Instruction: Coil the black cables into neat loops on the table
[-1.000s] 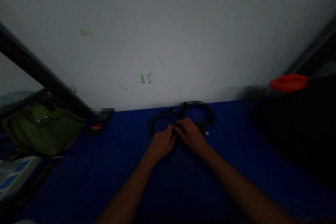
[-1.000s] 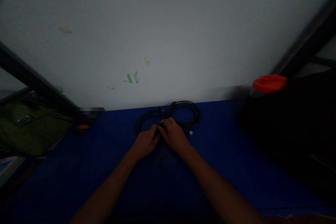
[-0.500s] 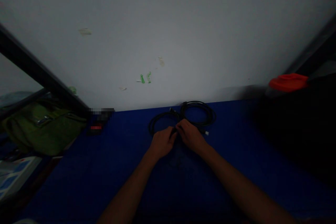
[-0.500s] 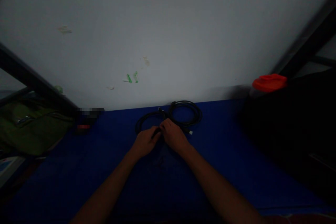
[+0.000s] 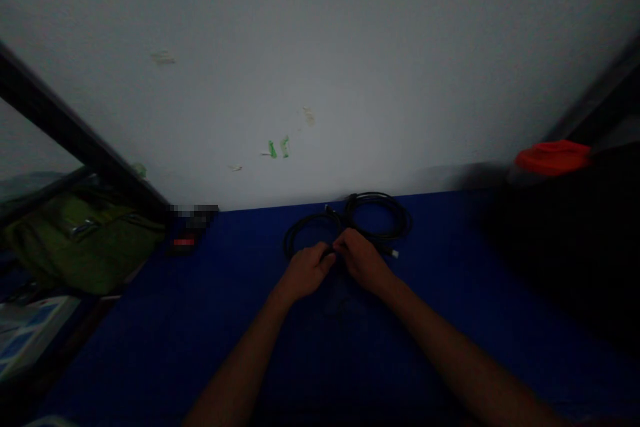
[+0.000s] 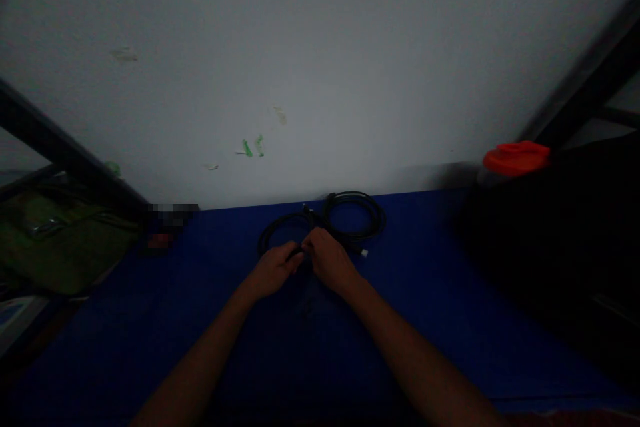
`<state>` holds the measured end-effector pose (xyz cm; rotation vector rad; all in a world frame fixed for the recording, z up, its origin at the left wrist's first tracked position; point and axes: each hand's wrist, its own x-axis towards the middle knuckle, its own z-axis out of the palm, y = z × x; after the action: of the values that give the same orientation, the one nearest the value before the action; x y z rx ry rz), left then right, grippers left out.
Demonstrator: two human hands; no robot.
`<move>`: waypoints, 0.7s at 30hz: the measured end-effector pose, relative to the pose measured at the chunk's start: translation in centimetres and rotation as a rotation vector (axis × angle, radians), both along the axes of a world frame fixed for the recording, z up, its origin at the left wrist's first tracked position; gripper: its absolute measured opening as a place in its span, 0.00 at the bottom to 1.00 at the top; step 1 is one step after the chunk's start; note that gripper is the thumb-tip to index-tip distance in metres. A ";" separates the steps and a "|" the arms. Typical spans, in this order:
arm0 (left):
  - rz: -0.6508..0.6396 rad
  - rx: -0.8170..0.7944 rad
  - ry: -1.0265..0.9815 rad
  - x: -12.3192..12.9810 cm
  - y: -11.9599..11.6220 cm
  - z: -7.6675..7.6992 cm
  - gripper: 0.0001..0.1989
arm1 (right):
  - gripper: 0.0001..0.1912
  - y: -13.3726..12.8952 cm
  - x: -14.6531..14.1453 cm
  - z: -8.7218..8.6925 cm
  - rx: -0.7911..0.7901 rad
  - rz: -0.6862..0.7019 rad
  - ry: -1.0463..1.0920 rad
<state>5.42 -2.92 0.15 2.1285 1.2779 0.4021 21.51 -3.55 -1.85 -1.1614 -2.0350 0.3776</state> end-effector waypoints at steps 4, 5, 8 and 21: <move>-0.061 -0.356 -0.306 -0.7 0.8 -0.5 0.11 | 0.07 -0.2 -0.1 0.2 0.030 0.077 0.009; -0.066 -0.420 -0.369 -0.9 0.9 -0.5 0.12 | 0.07 -0.2 -0.1 0.2 0.038 0.097 0.014; -0.050 -0.525 -0.490 -1.1 0.9 0.0 0.15 | 0.07 -0.2 0.1 0.2 0.054 0.136 0.014; 0.008 -0.558 -0.557 -1.7 0.8 0.9 0.24 | 0.12 -0.2 0.6 0.2 0.231 0.222 -0.124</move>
<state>3.68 -2.11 1.00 1.4098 0.9304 0.5233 22.10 -3.78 -1.61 -0.8393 -2.2557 0.1745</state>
